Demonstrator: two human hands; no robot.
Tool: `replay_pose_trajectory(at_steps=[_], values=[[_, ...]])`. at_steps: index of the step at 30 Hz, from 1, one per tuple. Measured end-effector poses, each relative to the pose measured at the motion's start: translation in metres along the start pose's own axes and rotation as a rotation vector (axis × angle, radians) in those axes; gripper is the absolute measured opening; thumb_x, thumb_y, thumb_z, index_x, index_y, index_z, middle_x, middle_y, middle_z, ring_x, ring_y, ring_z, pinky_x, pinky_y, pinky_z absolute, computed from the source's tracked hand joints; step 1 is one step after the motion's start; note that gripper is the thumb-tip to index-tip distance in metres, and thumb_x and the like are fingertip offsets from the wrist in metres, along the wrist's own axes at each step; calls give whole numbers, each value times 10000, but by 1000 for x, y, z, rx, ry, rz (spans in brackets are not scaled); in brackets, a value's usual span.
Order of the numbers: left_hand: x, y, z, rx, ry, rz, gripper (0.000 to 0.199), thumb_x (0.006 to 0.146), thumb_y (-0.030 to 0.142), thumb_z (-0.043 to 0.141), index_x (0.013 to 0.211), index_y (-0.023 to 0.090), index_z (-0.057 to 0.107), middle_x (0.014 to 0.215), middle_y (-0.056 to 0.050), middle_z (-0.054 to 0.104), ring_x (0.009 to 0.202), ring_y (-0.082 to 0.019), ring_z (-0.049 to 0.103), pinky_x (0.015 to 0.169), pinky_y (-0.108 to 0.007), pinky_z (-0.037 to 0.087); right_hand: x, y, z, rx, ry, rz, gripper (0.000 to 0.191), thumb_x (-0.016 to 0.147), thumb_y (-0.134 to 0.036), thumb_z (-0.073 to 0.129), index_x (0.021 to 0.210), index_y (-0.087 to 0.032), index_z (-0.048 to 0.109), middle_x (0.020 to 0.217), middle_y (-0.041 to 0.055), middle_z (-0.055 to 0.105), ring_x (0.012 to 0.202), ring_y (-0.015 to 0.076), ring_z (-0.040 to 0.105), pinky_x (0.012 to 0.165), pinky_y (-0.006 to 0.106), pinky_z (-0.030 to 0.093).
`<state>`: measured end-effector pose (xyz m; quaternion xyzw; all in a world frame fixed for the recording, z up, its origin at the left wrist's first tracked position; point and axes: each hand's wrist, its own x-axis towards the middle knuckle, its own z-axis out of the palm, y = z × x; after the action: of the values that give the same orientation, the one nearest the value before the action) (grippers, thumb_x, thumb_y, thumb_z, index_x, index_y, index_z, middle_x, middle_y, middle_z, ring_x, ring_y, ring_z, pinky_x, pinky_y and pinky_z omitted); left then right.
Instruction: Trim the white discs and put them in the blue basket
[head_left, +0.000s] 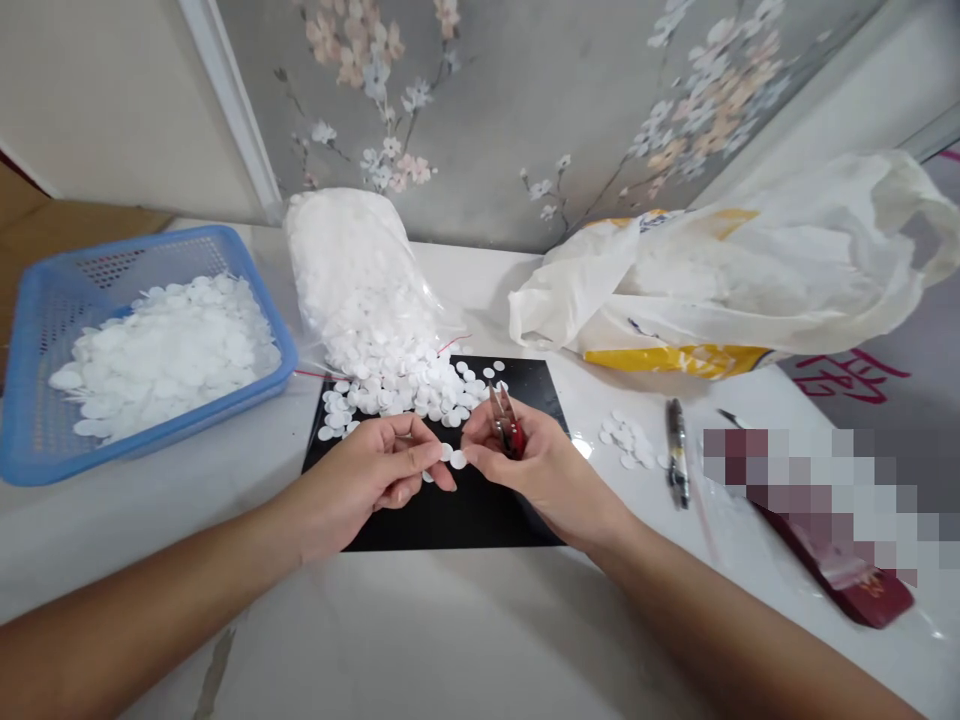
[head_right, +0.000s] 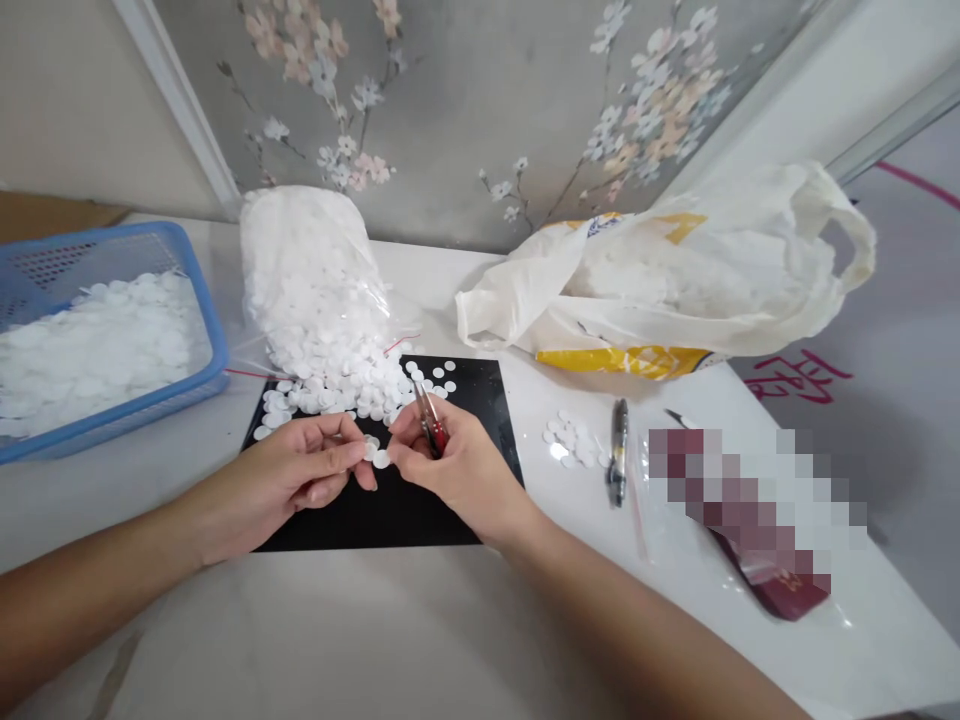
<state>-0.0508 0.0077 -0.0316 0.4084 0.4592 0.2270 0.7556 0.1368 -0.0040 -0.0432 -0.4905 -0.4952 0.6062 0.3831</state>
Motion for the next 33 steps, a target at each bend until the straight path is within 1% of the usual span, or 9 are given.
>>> replay_pose_trajectory(at_steps=[8, 10, 13, 18, 21, 24, 28, 31, 33], values=[[3, 4, -2, 4, -8, -25, 31, 712, 139, 539, 731, 161, 547, 760, -79, 728, 475, -60, 461, 449, -203, 189, 1, -2, -7, -23, 65, 21, 184, 728, -261, 699, 778, -201, 532, 676, -56, 492, 611, 101, 415, 587, 242, 342], [2, 6, 0, -20, 3, -30, 42, 721, 170, 521, 686, 157, 540, 748, -90, 720, 498, -81, 497, 447, -210, 198, 0, -2, -7, -30, 57, 20, 176, 733, -261, 691, 777, -198, 533, 670, -57, 487, 600, 98, 410, 573, 241, 337], [1, 6, 3, -21, 17, -28, 215, 827, 291, 502, 666, 154, 540, 741, -88, 705, 525, -100, 530, 449, -215, 223, -1, -3, -5, -56, 46, 5, 151, 743, -253, 670, 774, -198, 533, 669, -57, 482, 589, 97, 408, 558, 240, 335], [2, 1, 3, 0, 10, -28, 341, 912, 438, 454, 761, 155, 572, 718, -60, 679, 558, -108, 568, 442, -200, 252, -1, -1, 1, -145, 33, -11, 136, 760, -271, 650, 771, -198, 536, 658, -53, 480, 567, 98, 384, 529, 238, 333], [4, -1, -1, 84, 15, 23, 269, 852, 415, 593, 770, 160, 567, 712, -33, 668, 553, -83, 538, 446, -184, 272, 2, 2, 4, -194, 15, -28, 165, 768, -308, 672, 772, -200, 547, 632, -57, 479, 558, 101, 385, 524, 239, 336], [6, 2, -6, 121, 108, 69, 175, 777, 282, 681, 741, 170, 551, 657, 15, 637, 513, -52, 483, 447, -164, 273, 4, 5, 3, -262, 29, -75, 115, 801, -291, 657, 803, -202, 584, 677, -44, 544, 596, 111, 443, 571, 247, 367], [3, 15, -13, -63, 222, 111, 106, 760, 182, 572, 691, 181, 490, 619, 25, 587, 492, -55, 443, 418, -169, 246, 2, 8, 1, -483, -14, -144, 147, 827, -264, 665, 710, -200, 602, 689, -33, 588, 586, 110, 445, 570, 245, 363], [2, 22, -18, -154, 186, 111, 102, 764, 192, 486, 664, 190, 466, 594, 11, 548, 494, -83, 449, 396, -198, 208, -2, 14, 4, -649, -116, -228, 253, 793, -270, 731, 652, -196, 534, 696, -39, 531, 580, 103, 442, 551, 233, 357], [2, 22, -20, -99, 173, 112, 206, 819, 259, 474, 626, 194, 447, 492, 41, 415, 443, -84, 376, 396, -217, 173, -3, 17, 7, -755, -147, -257, 248, 769, -267, 758, 704, -204, 527, 731, -41, 499, 587, 103, 452, 543, 231, 359]])
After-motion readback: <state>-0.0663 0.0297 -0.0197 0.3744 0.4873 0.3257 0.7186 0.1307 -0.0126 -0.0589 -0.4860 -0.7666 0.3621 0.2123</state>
